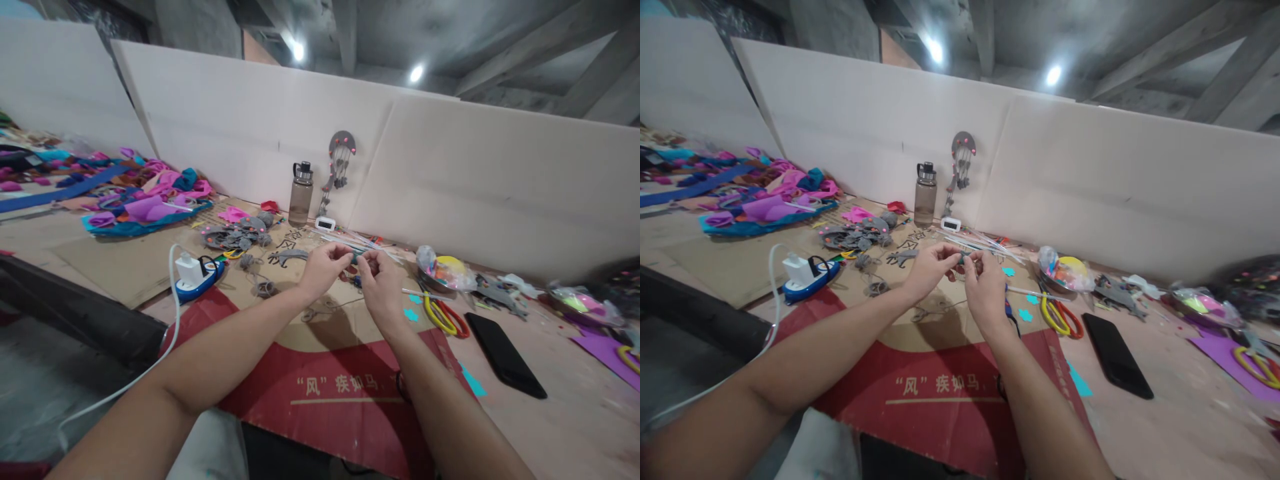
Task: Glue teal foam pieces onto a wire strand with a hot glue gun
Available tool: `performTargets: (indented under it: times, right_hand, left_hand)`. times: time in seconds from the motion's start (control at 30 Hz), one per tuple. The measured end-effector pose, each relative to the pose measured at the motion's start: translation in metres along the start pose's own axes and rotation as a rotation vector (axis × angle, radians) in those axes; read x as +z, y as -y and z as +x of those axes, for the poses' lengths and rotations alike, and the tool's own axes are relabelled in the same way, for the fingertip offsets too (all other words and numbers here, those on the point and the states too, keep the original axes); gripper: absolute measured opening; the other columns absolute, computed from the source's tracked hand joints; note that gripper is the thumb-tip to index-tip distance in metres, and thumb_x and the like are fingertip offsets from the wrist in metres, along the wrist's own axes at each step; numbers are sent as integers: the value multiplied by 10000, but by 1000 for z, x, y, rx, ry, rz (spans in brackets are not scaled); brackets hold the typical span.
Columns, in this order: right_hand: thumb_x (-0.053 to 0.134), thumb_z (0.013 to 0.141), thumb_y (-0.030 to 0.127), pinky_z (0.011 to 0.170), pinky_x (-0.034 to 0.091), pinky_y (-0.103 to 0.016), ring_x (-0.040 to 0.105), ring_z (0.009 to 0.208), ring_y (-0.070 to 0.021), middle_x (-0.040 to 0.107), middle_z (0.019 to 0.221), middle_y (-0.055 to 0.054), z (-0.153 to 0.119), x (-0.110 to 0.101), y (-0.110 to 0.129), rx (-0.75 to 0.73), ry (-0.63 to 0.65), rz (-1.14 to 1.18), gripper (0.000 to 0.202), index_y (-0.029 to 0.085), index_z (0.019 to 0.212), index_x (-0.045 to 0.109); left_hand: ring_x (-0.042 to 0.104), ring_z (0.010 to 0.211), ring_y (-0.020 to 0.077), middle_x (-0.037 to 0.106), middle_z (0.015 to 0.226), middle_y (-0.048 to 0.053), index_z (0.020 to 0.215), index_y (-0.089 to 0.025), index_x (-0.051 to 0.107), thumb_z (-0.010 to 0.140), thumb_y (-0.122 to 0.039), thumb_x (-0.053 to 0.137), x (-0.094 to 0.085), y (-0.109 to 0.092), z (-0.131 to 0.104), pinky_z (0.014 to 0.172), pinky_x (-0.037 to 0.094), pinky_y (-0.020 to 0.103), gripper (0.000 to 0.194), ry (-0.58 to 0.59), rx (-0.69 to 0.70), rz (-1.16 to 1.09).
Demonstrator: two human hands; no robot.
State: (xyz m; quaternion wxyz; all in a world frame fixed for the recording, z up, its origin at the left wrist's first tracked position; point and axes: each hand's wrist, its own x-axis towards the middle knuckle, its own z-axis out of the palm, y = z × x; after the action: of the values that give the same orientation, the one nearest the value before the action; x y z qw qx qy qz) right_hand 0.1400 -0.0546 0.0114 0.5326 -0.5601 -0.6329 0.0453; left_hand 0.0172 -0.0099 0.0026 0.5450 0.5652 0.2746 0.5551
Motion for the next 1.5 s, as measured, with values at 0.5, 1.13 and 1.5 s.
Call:
performTargets:
  times: [0.5,1.13,1.5]
  right_hand:
    - [477,923,374,651,360,-309,507,668,-184,644,789,-51,0,-3,-8,-115,-77,-187,223,197,860,597]
    - [503,878,333,618,349,-305,484,632,-169,605,736,-28,-1,1,-3,-60,-57,-172,161,205,818,579]
    - [448,930,270,706,368,-333,540,808,-224,632,845,-89,-4,1,-2,-252,-88,-401,174,202,858,591]
  left_hand:
    - [692,615,146,672,722,38,890,-110,619,790,-224,680,2,-4,-3,464,537,206,163,5,-34,-10]
    - [669,597,122,664,707,24,839,-116,633,770,-207,679,5,-6,-4,476,545,202,124,20,-43,-41]
    - [664,605,130,653,718,20,842,-126,620,761,-245,683,4,-2,-6,477,565,233,157,41,-68,-50]
